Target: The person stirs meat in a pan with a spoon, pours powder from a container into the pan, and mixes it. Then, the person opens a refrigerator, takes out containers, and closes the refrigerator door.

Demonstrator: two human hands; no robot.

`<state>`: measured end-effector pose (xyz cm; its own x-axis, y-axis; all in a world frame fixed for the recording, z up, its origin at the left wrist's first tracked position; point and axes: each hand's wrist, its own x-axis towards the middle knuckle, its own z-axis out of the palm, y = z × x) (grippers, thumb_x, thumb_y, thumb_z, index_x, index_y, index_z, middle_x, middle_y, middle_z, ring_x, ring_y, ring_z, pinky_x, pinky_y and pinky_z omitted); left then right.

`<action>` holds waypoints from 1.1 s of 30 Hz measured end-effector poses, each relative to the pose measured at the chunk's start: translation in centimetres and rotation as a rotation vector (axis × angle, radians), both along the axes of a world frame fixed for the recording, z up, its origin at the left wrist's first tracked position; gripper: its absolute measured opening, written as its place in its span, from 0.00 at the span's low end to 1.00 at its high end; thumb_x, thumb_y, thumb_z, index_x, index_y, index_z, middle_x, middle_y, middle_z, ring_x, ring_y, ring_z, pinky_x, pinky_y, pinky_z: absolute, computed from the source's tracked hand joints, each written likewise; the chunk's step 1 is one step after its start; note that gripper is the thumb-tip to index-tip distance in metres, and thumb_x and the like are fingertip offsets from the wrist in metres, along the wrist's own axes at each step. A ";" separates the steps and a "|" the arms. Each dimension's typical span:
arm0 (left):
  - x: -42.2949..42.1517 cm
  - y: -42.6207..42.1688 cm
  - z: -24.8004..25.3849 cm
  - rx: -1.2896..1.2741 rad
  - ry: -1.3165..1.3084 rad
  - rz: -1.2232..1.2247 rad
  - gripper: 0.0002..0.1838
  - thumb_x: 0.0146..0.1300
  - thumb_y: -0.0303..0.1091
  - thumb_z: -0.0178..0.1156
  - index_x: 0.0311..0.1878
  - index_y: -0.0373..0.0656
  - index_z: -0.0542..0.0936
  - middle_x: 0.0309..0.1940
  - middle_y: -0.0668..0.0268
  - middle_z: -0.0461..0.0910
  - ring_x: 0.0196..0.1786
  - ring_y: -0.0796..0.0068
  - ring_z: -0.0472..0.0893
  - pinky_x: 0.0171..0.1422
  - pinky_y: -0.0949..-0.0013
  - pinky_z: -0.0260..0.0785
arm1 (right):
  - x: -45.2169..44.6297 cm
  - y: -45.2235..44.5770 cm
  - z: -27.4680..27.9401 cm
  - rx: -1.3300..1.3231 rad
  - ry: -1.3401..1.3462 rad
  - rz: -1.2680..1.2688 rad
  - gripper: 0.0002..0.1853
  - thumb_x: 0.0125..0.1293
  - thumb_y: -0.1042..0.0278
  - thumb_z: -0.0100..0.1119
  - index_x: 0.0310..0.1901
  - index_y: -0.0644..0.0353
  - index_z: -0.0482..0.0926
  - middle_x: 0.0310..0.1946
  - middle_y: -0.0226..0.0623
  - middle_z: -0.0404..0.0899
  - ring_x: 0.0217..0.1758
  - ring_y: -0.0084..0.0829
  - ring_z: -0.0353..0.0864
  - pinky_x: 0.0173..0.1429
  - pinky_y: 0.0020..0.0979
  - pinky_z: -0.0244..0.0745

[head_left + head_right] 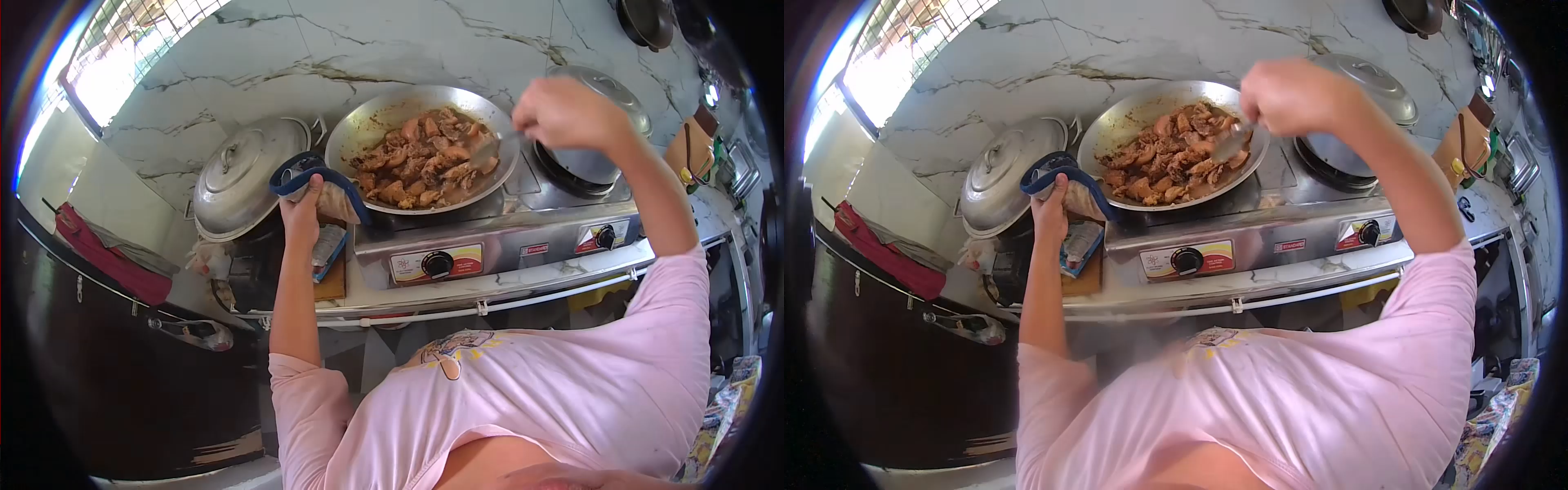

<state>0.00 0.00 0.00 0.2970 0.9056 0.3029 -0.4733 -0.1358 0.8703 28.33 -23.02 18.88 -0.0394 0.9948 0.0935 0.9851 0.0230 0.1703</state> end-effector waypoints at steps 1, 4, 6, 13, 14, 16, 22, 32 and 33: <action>0.0 0.0 0.1 -0.016 0.007 0.013 0.18 0.51 0.30 0.67 0.45 0.39 0.74 0.41 0.68 0.77 0.44 0.76 0.75 0.50 0.72 0.66 | 0.0 -0.2 -1.1 -0.022 0.039 0.000 0.09 0.42 0.76 0.56 0.28 0.58 0.81 0.27 0.43 0.79 0.33 0.41 0.79 0.37 0.38 0.73; 0.4 0.6 0.8 -0.012 0.025 0.035 0.17 0.51 0.29 0.67 0.44 0.39 0.75 0.41 0.68 0.77 0.43 0.76 0.75 0.50 0.72 0.66 | 0.4 2.0 -4.7 -0.006 0.040 0.022 0.07 0.41 0.76 0.56 0.25 0.60 0.80 0.25 0.43 0.78 0.31 0.41 0.79 0.35 0.39 0.73; 0.0 0.8 1.3 -0.013 0.051 0.051 0.17 0.51 0.29 0.67 0.44 0.40 0.75 0.40 0.68 0.77 0.43 0.76 0.75 0.50 0.73 0.66 | 0.5 4.6 -7.5 0.010 0.017 0.049 0.06 0.41 0.76 0.56 0.25 0.61 0.79 0.25 0.44 0.78 0.31 0.42 0.79 0.34 0.39 0.73; 0.0 1.7 1.3 0.025 0.012 0.019 0.16 0.52 0.29 0.66 0.44 0.40 0.75 0.41 0.68 0.77 0.43 0.76 0.75 0.51 0.73 0.66 | -1.4 8.1 -4.3 0.094 -0.169 0.079 0.04 0.43 0.74 0.56 0.23 0.60 0.79 0.25 0.41 0.79 0.31 0.40 0.80 0.34 0.37 0.76; 0.1 1.8 1.3 0.027 -0.001 0.008 0.16 0.52 0.29 0.66 0.44 0.40 0.75 0.40 0.68 0.77 0.43 0.76 0.75 0.50 0.73 0.66 | -2.5 7.8 -2.3 0.099 -0.224 0.062 0.03 0.45 0.74 0.56 0.23 0.60 0.79 0.26 0.40 0.80 0.31 0.39 0.81 0.34 0.36 0.76; 0.1 1.9 1.3 0.034 0.001 0.007 0.16 0.52 0.29 0.66 0.44 0.40 0.75 0.40 0.68 0.77 0.43 0.77 0.75 0.50 0.74 0.67 | -4.1 9.0 -1.0 0.114 -0.256 0.068 0.03 0.47 0.73 0.56 0.24 0.59 0.79 0.27 0.40 0.80 0.31 0.37 0.81 0.34 0.36 0.77; 0.0 1.8 1.3 0.047 0.021 0.025 0.16 0.52 0.29 0.66 0.44 0.40 0.75 0.40 0.68 0.77 0.42 0.77 0.76 0.49 0.74 0.67 | -7.1 16.2 -5.3 0.275 -0.261 0.252 0.06 0.52 0.71 0.52 0.26 0.57 0.79 0.27 0.37 0.80 0.31 0.37 0.81 0.32 0.35 0.77; -0.4 2.3 1.0 0.067 0.045 0.032 0.20 0.51 0.29 0.67 0.47 0.39 0.73 0.42 0.66 0.76 0.44 0.75 0.75 0.51 0.73 0.67 | 0.4 9.1 -7.6 0.256 -0.143 0.673 0.10 0.44 0.73 0.55 0.31 0.49 0.79 0.25 0.30 0.73 0.32 0.33 0.77 0.32 0.34 0.73; -0.3 2.3 1.1 0.073 0.029 0.034 0.20 0.51 0.29 0.67 0.47 0.39 0.73 0.43 0.66 0.76 0.45 0.75 0.75 0.51 0.73 0.67 | 1.5 8.2 -7.1 0.277 -0.102 0.675 0.11 0.45 0.71 0.56 0.33 0.47 0.80 0.24 0.28 0.71 0.30 0.32 0.75 0.30 0.33 0.71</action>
<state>-0.28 2.34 1.12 0.2764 0.8911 0.3599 -0.4421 -0.2146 0.8709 29.79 -14.80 11.81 -0.6569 0.6912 0.3010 0.7506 0.5618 0.3479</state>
